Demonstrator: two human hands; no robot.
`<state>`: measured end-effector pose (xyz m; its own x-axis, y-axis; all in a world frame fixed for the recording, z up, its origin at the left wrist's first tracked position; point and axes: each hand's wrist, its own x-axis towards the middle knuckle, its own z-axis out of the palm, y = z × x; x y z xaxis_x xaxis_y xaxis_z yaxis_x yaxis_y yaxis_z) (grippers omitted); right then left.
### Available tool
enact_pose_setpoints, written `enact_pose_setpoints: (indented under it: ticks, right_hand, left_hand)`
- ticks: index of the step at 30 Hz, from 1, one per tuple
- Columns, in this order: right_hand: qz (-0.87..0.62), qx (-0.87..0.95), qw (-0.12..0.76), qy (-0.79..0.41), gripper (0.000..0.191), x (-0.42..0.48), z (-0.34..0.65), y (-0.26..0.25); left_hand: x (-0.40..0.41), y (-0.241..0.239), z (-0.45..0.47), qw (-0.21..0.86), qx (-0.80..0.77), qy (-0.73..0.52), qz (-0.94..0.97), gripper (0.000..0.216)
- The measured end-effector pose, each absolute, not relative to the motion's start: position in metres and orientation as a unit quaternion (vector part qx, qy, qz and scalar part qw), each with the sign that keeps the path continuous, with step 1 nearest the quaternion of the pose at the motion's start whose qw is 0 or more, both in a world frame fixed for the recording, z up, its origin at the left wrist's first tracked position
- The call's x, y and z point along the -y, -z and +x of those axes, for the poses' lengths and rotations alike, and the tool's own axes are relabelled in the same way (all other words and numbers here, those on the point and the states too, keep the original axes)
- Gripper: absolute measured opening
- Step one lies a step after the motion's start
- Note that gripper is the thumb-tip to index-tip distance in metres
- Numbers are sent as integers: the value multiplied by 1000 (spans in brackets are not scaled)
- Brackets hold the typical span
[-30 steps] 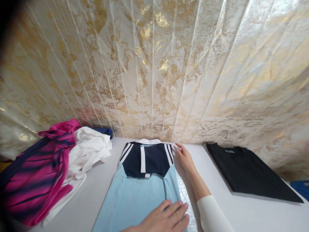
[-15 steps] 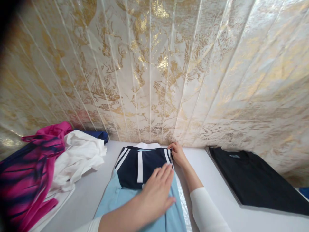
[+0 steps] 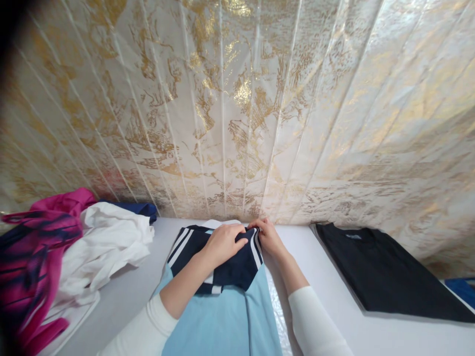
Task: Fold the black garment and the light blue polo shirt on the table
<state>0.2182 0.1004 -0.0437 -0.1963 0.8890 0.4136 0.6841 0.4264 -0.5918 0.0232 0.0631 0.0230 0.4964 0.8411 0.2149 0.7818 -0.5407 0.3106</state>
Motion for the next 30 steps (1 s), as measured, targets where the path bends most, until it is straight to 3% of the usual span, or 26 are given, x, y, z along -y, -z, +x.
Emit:
enact_pose_setpoints:
  ticks: [6,16,21,27,30]
  right_hand:
    - [-583,747,315,-61,34,-104,222,44]
    - [-589,754,289,-23,35,-115,215,45]
    - [-600,743,297,-3,37,-119,220,52]
    - [-612,719,329,23,34,-114,219,45]
    - [-604,714,353,21,42,-100,203,35]
  left_hand:
    - [-67,-38,10,94,-510,-145,843,18]
    - [-102,-3,-16,106,-584,-93,800,14]
    - [-98,-10,-8,104,-590,-88,796,12]
    - [-82,-32,-20,107,-613,-50,781,25]
    - [-77,-38,-36,116,-642,-26,757,31]
